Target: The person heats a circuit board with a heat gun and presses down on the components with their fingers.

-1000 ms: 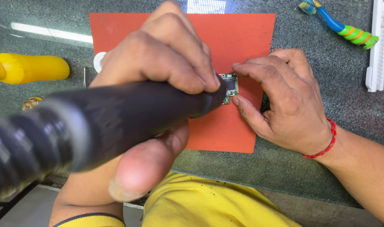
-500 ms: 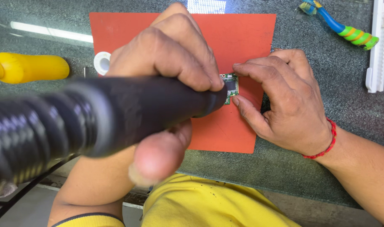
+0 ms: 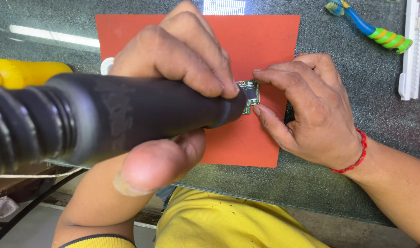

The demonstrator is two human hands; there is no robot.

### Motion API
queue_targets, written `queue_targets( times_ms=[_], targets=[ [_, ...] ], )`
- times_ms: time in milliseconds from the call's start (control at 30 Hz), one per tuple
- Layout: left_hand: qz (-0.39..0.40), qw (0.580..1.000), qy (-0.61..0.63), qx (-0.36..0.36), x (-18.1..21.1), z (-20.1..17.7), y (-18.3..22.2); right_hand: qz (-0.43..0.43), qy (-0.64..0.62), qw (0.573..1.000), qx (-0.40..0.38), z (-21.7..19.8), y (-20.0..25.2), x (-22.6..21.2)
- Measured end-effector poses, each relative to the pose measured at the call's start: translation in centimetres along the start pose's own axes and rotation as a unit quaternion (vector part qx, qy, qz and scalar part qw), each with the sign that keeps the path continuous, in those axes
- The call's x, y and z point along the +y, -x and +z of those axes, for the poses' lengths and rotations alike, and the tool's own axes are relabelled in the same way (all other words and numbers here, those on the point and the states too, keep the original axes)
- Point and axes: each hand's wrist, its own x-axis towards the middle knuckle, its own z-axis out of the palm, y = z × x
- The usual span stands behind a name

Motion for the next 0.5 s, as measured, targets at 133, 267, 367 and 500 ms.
queue_targets(
  times_ms=[133,267,367,500],
  targets=[
    [0.030,0.999,-0.038,-0.003,-0.2,-0.4,0.2,-0.001,0.003,1.000,-0.002,0.1,0.0,0.0],
    [0.031,0.998,-0.058,-0.003,0.2,-0.4,0.4,-0.004,0.002,1.000,-0.001,0.1,0.0,0.1],
    [-0.003,0.999,-0.041,0.004,0.9,-0.1,1.1,-0.002,-0.003,1.000,-0.002,0.0,-0.1,0.0],
    [0.035,0.997,-0.063,-0.019,-0.4,-0.3,0.3,-0.003,0.001,1.000,0.000,0.0,-0.1,-0.1]
  ],
)
